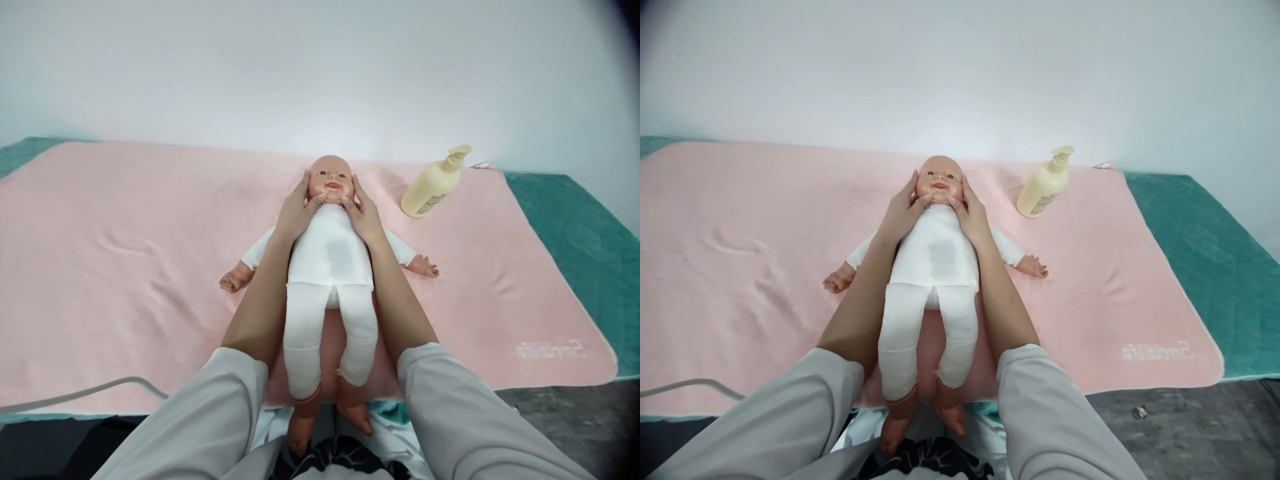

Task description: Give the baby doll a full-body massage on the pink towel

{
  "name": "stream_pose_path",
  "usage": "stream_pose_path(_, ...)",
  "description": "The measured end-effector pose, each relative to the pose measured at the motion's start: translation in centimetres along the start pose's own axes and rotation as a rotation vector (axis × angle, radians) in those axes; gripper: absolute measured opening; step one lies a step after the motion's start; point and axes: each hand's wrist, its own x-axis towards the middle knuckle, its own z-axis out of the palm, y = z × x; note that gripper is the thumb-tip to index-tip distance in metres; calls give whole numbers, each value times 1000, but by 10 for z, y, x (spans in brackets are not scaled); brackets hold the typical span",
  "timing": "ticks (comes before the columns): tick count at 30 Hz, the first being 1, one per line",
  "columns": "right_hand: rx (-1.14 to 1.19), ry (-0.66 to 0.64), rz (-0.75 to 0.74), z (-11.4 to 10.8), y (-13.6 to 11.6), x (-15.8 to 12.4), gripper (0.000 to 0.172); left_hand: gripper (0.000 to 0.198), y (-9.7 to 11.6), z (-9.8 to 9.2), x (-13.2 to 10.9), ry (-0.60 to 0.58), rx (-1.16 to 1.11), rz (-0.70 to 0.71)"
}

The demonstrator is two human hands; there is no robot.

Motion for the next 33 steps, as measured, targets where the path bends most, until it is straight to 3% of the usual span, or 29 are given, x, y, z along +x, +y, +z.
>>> stream_pose_path(15,55,-22,35,-5,-4,-2,93,90,-3,-4,-1,-32,-69,-1)
stream_pose_path(21,84,-47,51,-3,-9,-3,108,90,2,-2,-3,-16,-63,-17)
stream_pose_path(26,80,41,54,3,-11,-3,117,97,6,-2,-4,2,-50,-39)
stream_pose_path(33,28,58,49,7,-15,-3,119,102,-1,2,-1,13,-104,-29)
